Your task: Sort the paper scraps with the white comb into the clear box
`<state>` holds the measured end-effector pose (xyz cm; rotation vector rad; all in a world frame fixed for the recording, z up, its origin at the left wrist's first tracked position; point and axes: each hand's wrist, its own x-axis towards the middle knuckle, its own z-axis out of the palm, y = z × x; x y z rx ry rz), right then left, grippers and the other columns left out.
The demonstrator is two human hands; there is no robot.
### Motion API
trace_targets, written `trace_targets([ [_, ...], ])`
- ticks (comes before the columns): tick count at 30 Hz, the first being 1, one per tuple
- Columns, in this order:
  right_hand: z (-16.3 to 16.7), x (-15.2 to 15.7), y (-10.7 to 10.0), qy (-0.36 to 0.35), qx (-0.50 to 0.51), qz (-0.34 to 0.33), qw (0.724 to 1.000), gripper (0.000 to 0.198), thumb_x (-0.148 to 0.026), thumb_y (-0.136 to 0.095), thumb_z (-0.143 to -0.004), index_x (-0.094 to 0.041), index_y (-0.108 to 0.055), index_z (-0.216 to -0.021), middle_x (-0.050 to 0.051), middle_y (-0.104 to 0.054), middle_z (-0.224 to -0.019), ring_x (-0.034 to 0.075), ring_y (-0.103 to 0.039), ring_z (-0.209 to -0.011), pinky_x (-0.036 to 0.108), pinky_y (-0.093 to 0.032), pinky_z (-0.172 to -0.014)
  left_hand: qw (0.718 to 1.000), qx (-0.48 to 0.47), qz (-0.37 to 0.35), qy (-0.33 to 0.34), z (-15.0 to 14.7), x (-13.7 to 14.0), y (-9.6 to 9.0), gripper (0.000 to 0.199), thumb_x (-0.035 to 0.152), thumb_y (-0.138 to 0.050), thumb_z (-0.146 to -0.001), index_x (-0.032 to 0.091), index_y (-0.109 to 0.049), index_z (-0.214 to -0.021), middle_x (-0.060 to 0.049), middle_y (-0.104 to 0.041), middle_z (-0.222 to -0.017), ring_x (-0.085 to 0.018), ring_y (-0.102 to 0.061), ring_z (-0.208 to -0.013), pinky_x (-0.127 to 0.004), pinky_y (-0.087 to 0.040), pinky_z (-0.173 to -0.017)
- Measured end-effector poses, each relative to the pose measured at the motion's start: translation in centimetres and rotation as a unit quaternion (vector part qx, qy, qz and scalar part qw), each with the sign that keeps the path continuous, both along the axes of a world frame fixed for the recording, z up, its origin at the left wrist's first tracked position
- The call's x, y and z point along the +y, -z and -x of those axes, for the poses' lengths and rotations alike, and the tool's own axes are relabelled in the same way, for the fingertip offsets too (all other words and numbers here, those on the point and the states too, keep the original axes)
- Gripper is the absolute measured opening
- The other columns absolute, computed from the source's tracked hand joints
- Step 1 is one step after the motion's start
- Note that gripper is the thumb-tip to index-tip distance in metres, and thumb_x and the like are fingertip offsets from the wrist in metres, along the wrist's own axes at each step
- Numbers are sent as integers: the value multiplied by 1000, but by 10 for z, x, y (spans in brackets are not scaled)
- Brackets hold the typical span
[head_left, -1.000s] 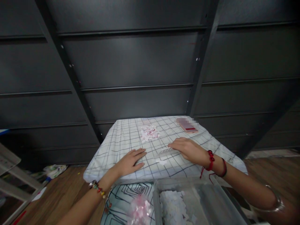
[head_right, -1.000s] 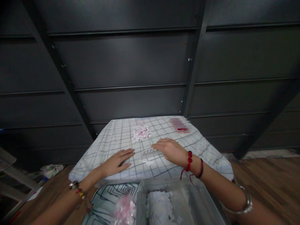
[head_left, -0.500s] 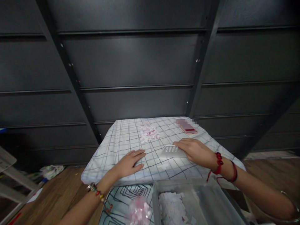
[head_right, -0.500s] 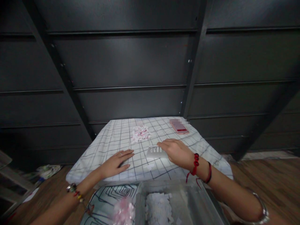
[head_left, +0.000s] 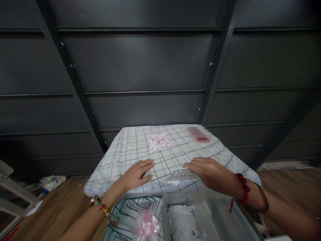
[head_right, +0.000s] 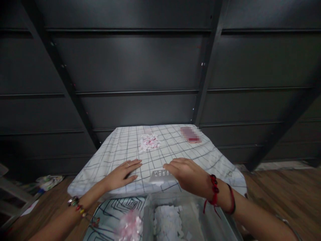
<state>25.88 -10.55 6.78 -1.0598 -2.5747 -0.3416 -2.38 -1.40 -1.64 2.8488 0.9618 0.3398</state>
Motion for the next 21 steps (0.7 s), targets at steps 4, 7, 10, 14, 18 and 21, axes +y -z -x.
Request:
trace_targets([
  [4, -5, -2, -4, -7, -3, 31, 999, 31, 2, -41, -69, -17, -57, -87, 0, -61, -69, 11, -55, -64, 23, -42, -61, 1000, -5, 3, 2, 0, 0, 1, 45, 39, -42, -87, 26, -37, -130, -2, -37, -137, -20, -34, -124, -39, -26, -102],
  [7, -10, -4, -6, -10, -13, 48, 999, 30, 2, -41, -69, -19, -57, -85, -1, -60, -68, 11, -54, -64, 22, -42, -60, 1000, 2, -1, 2, 0, 0, 1, 45, 39, -42, -88, 25, -37, -130, -3, -37, -137, -20, -34, -124, -39, -26, -103],
  [10, -15, -4, -10, -20, -20, 46, 999, 32, 2, -39, -70, -19, -58, -85, 0, -61, -69, 11, -55, -64, 22, -43, -61, 1000, 14, -2, 1, 0, 1, 1, 45, 39, -41, -88, 24, -37, -130, -3, -36, -137, -20, -33, -125, -39, -26, -103],
  [14, -23, 7, -15, -28, -15, -29, 999, 35, -1, -36, -74, -16, -57, -97, 4, -64, -79, 14, -58, -71, 25, -45, -66, 1000, 24, 4, 3, 1, 2, 1, 46, 39, -40, -88, 25, -34, -131, -3, -34, -139, -20, -31, -126, -39, -25, -103],
  [18, -26, 40, -13, 33, -5, -72, 997, 35, -2, -38, -75, -14, -57, -101, 6, -65, -85, 17, -58, -80, 30, -44, -75, 999, 47, 23, 12, 2, 2, -1, 46, 40, -34, -90, 25, -31, -133, -3, -29, -141, -21, -26, -128, -40, -21, -104],
  [21, -24, 70, -2, 95, 25, -85, 991, 33, -2, -38, -76, -13, -59, -100, 7, -66, -88, 17, -57, -82, 30, -41, -76, 996, 70, 61, 13, 1, 2, -6, 47, 41, -30, -91, 24, -28, -135, -4, -25, -142, -22, -22, -130, -41, -19, -105],
])
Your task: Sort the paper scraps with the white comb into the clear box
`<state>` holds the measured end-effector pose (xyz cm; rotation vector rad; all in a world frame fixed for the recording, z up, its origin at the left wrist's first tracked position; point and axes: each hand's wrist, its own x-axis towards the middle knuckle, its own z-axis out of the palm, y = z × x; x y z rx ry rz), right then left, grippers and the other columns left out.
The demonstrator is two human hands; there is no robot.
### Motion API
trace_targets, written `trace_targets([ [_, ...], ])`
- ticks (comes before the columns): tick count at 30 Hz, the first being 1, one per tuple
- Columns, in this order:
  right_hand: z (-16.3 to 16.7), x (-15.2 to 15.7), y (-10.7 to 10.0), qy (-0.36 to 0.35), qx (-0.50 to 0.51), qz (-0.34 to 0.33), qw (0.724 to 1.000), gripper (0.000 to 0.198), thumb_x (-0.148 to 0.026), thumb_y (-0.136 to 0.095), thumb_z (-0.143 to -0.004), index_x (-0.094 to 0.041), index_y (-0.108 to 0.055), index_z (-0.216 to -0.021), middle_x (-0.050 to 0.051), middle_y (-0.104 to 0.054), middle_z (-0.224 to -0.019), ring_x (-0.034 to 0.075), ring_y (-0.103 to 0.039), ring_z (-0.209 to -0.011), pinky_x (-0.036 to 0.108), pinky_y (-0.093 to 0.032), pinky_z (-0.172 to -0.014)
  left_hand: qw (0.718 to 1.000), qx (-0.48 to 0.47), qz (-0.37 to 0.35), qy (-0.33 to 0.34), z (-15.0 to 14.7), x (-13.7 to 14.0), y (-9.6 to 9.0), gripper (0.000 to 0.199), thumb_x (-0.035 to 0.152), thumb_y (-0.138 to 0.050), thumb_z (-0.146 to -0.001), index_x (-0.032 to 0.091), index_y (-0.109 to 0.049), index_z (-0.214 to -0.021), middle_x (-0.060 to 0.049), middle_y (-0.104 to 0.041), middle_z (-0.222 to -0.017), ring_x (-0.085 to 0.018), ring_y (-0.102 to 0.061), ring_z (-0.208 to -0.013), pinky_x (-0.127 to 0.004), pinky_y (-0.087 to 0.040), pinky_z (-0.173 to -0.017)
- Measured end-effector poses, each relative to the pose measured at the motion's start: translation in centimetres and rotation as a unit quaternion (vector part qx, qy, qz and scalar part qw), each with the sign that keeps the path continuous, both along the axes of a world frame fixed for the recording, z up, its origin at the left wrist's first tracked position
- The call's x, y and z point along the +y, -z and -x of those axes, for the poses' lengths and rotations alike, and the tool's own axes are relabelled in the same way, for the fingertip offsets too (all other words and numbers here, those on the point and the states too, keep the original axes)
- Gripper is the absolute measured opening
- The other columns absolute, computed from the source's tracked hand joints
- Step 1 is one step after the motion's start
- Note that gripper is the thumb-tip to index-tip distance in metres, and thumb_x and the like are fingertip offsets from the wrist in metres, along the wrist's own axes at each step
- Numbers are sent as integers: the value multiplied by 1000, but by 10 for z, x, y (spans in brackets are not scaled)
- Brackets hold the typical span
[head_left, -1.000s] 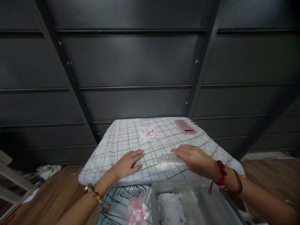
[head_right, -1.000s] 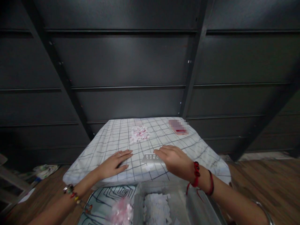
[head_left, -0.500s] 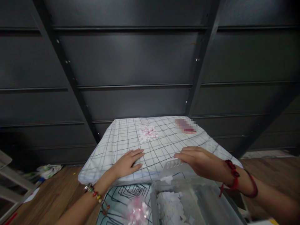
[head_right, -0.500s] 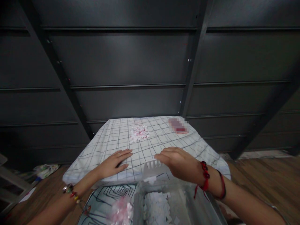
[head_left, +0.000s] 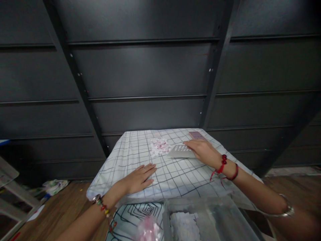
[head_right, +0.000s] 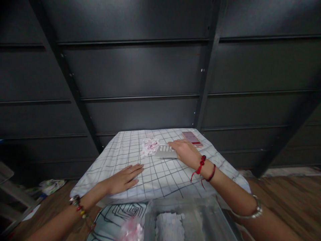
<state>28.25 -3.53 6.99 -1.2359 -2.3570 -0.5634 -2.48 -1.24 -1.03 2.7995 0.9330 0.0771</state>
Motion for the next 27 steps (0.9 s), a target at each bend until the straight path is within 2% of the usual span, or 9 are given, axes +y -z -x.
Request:
trace_targets([
  [4, 9, 29, 19, 24, 34, -45, 998, 37, 0, -39, -74, -14, -58, -103, 6, -65, -87, 18, -55, -83, 32, -35, -76, 998, -3, 57, 22, -2, 9, -15, 52, 49, -40, -86, 23, -36, -131, -4, -31, -140, -22, -29, -127, -35, -25, -103],
  [6, 14, 38, 29, 27, 52, -88, 994, 40, 1, -40, -73, -14, -57, -105, 6, -64, -86, 18, -53, -83, 33, -33, -75, 997, -46, 58, 18, -1, 23, -21, 44, 47, -34, -89, 25, -42, -126, -1, -41, -134, -18, -38, -121, -30, -29, -101],
  [8, 18, 46, 37, 31, 71, -129, 989, 38, 0, -40, -73, -13, -57, -104, 6, -63, -84, 18, -51, -82, 33, -31, -75, 993, -98, -1, -59, 4, 41, -21, 44, 43, -28, -91, 22, -38, -129, -3, -41, -134, -18, -38, -121, -32, -28, -101],
  [11, 17, 56, 51, 39, 92, -184, 978, 33, -3, -41, -74, -14, -59, -99, 6, -62, -81, 18, -49, -80, 34, -28, -76, 978, -95, -92, -160, 16, 67, -8, 51, 39, -30, -90, 10, -34, -131, -12, -39, -134, -21, -34, -124, -32, -25, -102],
  [13, 14, 59, 61, 37, 100, -214, 971, 32, -3, -41, -73, -16, -59, -96, 5, -62, -80, 18, -49, -79, 35, -27, -77, 967, -65, -119, -217, 24, 78, 6, 51, 37, -30, -90, 7, -36, -130, -15, -38, -134, -23, -33, -124, -34, -25, -102],
  [15, 9, 61, 71, 34, 108, -233, 966, 33, -3, -41, -72, -18, -60, -94, 3, -63, -81, 18, -48, -80, 35, -27, -77, 957, -37, -126, -259, 30, 82, 19, 49, 38, -31, -89, 10, -42, -127, -13, -40, -134, -24, -33, -124, -37, -27, -101],
  [20, -1, 59, 86, 55, 148, -257, 953, 35, -2, -41, -71, -19, -60, -94, 3, -62, -80, 19, -48, -81, 36, -27, -76, 953, -40, -150, -260, 35, 82, 32, 46, 40, -33, -88, 14, -48, -123, -9, -44, -131, -21, -38, -121, -33, -28, -101],
  [27, 1, 55, 85, 60, 155, -236, 957, 29, -5, -42, -73, -20, -60, -92, 3, -61, -80, 18, -48, -82, 35, -27, -77, 951, -63, -160, -258, 34, 81, 31, 44, 37, -34, -86, 13, -51, -119, -9, -49, -127, -20, -42, -118, -31, -31, -100],
])
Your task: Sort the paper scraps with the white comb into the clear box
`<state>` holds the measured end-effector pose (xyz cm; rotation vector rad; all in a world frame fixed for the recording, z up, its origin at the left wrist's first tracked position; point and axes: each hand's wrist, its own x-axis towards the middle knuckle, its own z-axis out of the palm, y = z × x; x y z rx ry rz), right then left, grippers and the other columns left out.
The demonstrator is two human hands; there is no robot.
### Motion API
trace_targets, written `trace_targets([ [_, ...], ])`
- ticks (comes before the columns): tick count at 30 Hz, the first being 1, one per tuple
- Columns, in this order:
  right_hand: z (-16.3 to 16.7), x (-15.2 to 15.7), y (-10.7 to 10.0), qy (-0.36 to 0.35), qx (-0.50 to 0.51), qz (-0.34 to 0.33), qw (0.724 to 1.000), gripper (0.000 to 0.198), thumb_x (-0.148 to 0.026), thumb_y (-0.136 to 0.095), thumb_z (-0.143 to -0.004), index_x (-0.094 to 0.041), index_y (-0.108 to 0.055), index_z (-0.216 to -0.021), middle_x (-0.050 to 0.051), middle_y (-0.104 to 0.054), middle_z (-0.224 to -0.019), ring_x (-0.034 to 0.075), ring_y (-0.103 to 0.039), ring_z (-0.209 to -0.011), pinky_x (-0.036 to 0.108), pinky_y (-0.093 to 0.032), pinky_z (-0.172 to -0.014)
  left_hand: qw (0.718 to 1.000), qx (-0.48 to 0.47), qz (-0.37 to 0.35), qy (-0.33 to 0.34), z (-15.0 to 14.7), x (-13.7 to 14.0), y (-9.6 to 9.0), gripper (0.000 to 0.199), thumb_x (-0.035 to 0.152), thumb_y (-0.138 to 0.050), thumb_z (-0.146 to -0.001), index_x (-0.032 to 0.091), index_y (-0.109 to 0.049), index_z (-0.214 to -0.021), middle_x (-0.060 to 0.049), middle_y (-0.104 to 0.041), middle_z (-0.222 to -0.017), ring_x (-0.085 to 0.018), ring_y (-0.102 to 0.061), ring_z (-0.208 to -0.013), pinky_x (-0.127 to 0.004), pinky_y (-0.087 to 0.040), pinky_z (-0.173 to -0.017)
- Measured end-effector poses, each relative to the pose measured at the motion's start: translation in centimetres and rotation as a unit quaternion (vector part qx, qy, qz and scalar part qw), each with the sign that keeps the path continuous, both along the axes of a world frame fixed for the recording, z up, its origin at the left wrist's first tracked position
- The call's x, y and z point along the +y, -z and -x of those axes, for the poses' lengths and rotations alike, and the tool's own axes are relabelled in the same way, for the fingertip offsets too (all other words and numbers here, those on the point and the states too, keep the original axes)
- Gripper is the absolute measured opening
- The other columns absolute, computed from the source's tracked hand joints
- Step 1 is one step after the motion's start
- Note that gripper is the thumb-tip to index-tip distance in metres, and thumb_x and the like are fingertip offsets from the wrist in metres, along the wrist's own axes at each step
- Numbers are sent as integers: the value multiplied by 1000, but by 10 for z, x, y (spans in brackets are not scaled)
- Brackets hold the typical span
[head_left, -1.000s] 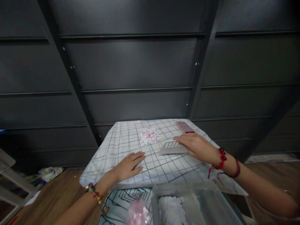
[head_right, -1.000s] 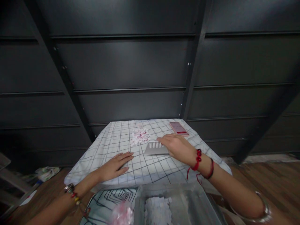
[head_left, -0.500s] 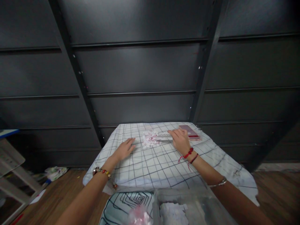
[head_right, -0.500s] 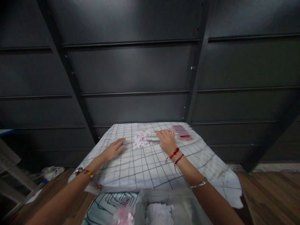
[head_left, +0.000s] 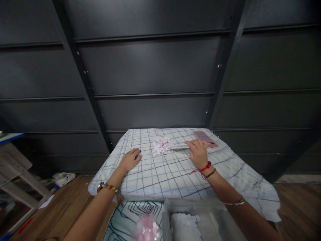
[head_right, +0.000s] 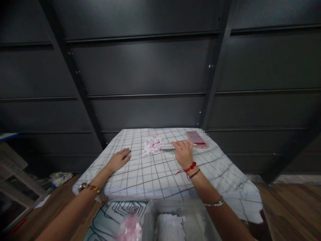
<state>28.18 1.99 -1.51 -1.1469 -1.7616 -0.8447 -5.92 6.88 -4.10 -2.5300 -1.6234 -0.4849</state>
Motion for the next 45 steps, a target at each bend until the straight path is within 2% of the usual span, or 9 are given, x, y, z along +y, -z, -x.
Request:
trace_targets([
  [8, 2, -4, -2, 1, -14, -10, 1000, 23, -12, -47, -75, -19, -62, -90, 2, -57, -73, 18, -46, -76, 37, -25, -76, 1000, -22, 9, -7, 0, -1, 0, 41, 37, -36, -85, 16, -52, -117, -7, -50, -126, -20, -42, -119, -32, -30, -100],
  [13, 4, -6, 0, -39, -16, 1, 999, 22, -13, -45, -77, -20, -63, -89, 2, -57, -72, 17, -46, -75, 37, -27, -76, 1000, -11, 5, -2, 0, -1, -1, 43, 36, -34, -86, 14, -51, -118, -9, -49, -126, -20, -42, -119, -33, -31, -100],
  [16, 6, -7, 1, -63, -12, 3, 998, 26, -12, -44, -77, -21, -62, -94, 2, -57, -73, 17, -46, -76, 36, -27, -77, 1000, -14, 4, -4, -1, -3, -1, 42, 36, -35, -86, 14, -51, -118, -9, -49, -126, -20, -42, -118, -32, -31, -100],
  [21, 8, -8, 0, -48, -26, 12, 998, 27, -14, -44, -79, -21, -60, -99, 2, -57, -75, 17, -46, -77, 35, -26, -76, 1000, -13, 4, -2, -1, -4, -3, 44, 35, -34, -86, 12, -51, -118, -10, -50, -126, -20, -44, -117, -32, -31, -100],
  [28, 10, -10, -1, -122, -26, 14, 992, 29, -11, -42, -78, -21, -62, -97, 1, -55, -74, 16, -45, -75, 34, -29, -74, 1000, -12, 12, -6, -3, -7, -7, 42, 34, -35, -86, 13, -52, -118, -9, -50, -126, -20, -43, -117, -32, -30, -101],
  [31, 10, -10, 0, -123, -19, 6, 992, 31, -11, -43, -77, -23, -62, -98, 1, -56, -74, 16, -45, -75, 35, -30, -74, 1000, -13, 15, -14, -3, -7, -7, 40, 34, -36, -86, 16, -52, -118, -7, -50, -126, -19, -43, -118, -32, -31, -100],
  [36, 10, -9, 1, -126, -10, -18, 992, 32, -11, -43, -78, -23, -61, -101, 2, -55, -74, 17, -45, -75, 36, -31, -73, 999, -38, 16, -3, -1, -5, -4, 40, 34, -38, -84, 15, -54, -116, -9, -50, -125, -21, -43, -118, -34, -31, -100],
  [42, 11, -8, 3, -78, -22, 4, 997, 36, -11, -43, -78, -24, -59, -107, 3, -56, -78, 18, -46, -78, 37, -31, -76, 999, -31, 17, -16, -3, -7, -6, 38, 32, -39, -84, 17, -53, -116, -7, -51, -125, -20, -43, -118, -33, -32, -99],
  [45, 13, -9, 1, -87, -50, 15, 995, 34, -10, -43, -78, -23, -60, -104, 3, -56, -77, 18, -45, -78, 37, -31, -76, 1000, -18, 17, -17, -4, -8, -8, 39, 32, -38, -85, 15, -53, -117, -8, -50, -126, -20, -43, -118, -33, -31, -99],
])
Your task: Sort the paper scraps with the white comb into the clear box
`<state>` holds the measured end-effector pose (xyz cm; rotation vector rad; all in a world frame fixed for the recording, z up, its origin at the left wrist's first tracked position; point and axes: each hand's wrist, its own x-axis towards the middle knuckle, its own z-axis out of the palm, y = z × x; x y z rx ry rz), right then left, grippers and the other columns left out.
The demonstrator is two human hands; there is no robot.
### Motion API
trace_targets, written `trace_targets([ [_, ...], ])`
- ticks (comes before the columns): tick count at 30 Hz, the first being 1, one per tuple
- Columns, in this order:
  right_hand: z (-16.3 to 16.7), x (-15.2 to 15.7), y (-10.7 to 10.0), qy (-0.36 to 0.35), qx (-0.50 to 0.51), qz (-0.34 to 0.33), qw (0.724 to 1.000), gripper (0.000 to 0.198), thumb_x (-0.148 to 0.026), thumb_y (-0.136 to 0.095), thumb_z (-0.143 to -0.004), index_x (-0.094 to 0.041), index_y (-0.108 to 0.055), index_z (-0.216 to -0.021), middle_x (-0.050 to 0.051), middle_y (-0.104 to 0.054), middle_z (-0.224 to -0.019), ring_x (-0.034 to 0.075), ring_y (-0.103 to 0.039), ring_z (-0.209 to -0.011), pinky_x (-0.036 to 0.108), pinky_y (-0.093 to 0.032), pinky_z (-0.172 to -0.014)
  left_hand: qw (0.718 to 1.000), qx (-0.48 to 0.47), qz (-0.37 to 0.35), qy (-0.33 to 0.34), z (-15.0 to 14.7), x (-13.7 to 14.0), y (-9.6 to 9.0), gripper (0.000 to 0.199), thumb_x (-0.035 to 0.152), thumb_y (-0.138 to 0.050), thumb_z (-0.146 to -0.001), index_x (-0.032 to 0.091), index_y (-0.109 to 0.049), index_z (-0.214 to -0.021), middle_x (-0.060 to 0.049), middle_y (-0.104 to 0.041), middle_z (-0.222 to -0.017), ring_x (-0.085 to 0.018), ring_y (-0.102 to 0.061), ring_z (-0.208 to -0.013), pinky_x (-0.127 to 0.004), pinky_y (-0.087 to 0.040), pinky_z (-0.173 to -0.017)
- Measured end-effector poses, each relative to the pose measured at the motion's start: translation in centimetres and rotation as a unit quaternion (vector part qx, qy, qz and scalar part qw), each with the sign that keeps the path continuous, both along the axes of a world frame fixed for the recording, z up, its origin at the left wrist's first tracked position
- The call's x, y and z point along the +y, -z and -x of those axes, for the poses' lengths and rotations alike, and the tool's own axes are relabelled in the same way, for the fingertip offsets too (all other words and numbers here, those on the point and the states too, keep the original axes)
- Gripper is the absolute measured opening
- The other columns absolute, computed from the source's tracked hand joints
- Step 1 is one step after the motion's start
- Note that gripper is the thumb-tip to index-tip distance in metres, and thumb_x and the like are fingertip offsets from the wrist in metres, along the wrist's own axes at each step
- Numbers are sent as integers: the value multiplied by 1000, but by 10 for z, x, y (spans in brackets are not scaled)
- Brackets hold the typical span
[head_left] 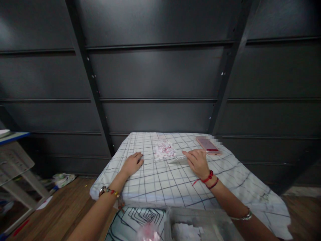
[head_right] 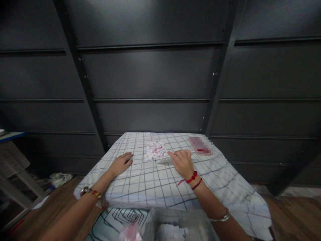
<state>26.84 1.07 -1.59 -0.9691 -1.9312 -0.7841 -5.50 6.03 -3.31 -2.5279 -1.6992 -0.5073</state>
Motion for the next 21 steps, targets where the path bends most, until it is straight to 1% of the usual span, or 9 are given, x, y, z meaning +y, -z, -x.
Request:
trace_targets([
  [4, 2, -3, -3, -40, -10, 16, 999, 30, -10, -42, -79, -20, -61, -100, 3, -57, -76, 17, -46, -77, 36, -32, -75, 1000, -10, -4, 10, 0, 0, 0, 40, 32, -38, -85, 13, -53, -117, -11, -50, -125, -21, -44, -117, -33, -32, -99],
  [8, 1, -3, -1, -60, -2, 8, 998, 35, -8, -41, -78, -22, -59, -105, 2, -57, -77, 17, -47, -77, 35, -32, -74, 1000, -28, -4, 11, 2, 2, 3, 39, 33, -39, -84, 15, -53, -116, -8, -51, -125, -21, -44, -117, -34, -32, -99],
  [11, -1, -2, 2, -43, 25, -4, 999, 38, -9, -41, -78, -23, -57, -110, 3, -57, -78, 18, -47, -78, 36, -32, -74, 1000, -28, -7, 12, 3, 3, 5, 39, 33, -39, -84, 16, -53, -116, -8, -51, -125, -20, -44, -117, -33, -32, -99],
  [14, -1, -2, 3, -11, 43, 15, 999, 37, -11, -41, -79, -24, -57, -110, 3, -56, -77, 18, -47, -79, 36, -31, -75, 999, -28, -10, 20, 4, 5, 6, 40, 34, -38, -84, 15, -53, -116, -9, -51, -125, -21, -44, -117, -33, -33, -99],
  [17, 1, -2, 2, -4, 23, 28, 999, 33, -11, -41, -80, -22, -58, -107, 3, -56, -77, 18, -47, -78, 36, -31, -74, 999, -27, -11, 24, 4, 5, 7, 40, 34, -38, -85, 14, -54, -115, -10, -51, -124, -22, -44, -116, -34, -33, -99],
  [21, 2, -2, -1, -4, -3, 21, 1000, 30, -11, -41, -81, -20, -58, -103, 3, -56, -76, 18, -46, -75, 35, -32, -73, 1000, -12, -10, 15, 4, 4, 5, 38, 32, -38, -85, 16, -53, -116, -8, -51, -125, -20, -45, -116, -32, -32, -99],
])
